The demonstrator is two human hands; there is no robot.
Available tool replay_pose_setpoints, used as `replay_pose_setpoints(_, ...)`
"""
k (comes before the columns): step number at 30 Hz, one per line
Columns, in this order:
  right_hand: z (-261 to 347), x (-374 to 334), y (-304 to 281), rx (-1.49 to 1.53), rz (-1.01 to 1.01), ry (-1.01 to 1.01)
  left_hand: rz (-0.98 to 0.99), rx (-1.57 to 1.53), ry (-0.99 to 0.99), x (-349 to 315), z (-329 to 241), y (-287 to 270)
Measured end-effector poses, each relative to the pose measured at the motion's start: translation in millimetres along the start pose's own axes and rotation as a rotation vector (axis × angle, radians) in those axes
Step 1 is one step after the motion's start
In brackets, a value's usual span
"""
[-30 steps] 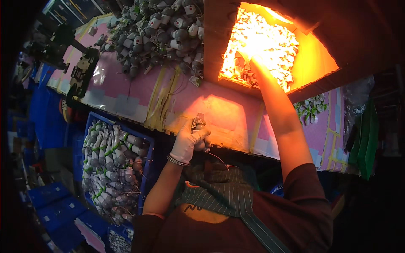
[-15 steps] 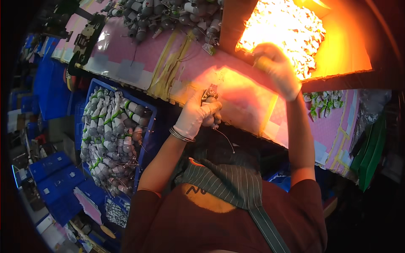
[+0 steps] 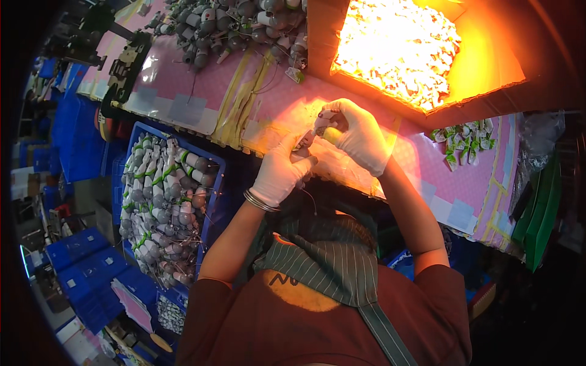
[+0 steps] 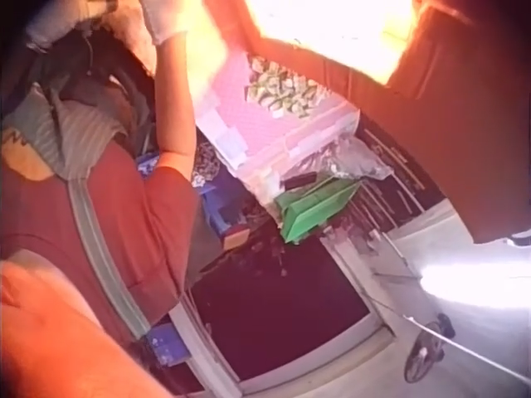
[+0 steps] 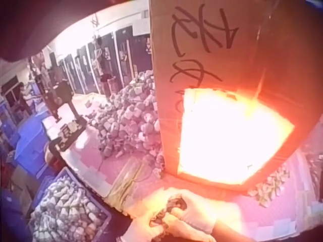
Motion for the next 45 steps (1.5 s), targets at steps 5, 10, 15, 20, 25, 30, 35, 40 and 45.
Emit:
replay_pose_setpoints(5, -15.0, 1.1, 9.1, 0.177, -0.038, -0.003, 0.054, -0.211, -0.103, -1.2, -4.4, 7.4)
replay_pose_setpoints(10, -20.4, 3.2, 11.0, 0.169, -0.047, 0.082, 0.072, -0.152, -0.086, 3.5, -6.8, 5.9)
replay_pose_setpoints(15, -17.3, 4.1, 13.1, 0.33, -0.171, -0.07, -0.081, 0.38, 0.276, 8.2, -18.4, 4.2)
replay_pose_setpoints(20, -27.2, 2.7, 12.4, 0.411, -0.227, -0.105, -0.099, 0.484, 0.462, 5.9, -28.7, 13.6)
replay_pose_setpoints(25, -35.9, -12.1, 11.0, 0.673, -0.241, 0.009, -0.04, 0.335, 0.408, 13.5, -4.8, 11.7)
replay_pose_setpoints(30, -46.3, -56.1, -61.4, -0.121, -0.415, 0.011, 0.028, -0.176, -0.037, 14.3, 14.2, 16.1)
replay_pose_setpoints(35, -51.2, -124.2, -190.7, -1.118, -0.971, 0.027, 0.101, -0.24, -0.073, 16.7, 13.8, 21.9)
replay_pose_setpoints(40, -57.1, -98.0, -189.8, -1.266, -0.882, 0.182, 0.135, -0.236, -0.108, 13.5, 9.5, 36.4)
replay_pose_setpoints(45, -68.0, -110.4, -186.7, -1.15, -0.959, 0.101, 0.106, -0.287, -0.133, 5.9, 11.9, 30.6)
Point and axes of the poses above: each hand's wrist, its own x-axis towards the middle knuckle, its own y-axis out of the palm, z = x × y, the point moved 6 cm from there along x, towards the middle knuckle, and after that the axes turned 7 degrees about -x, right-handed, at the moved point
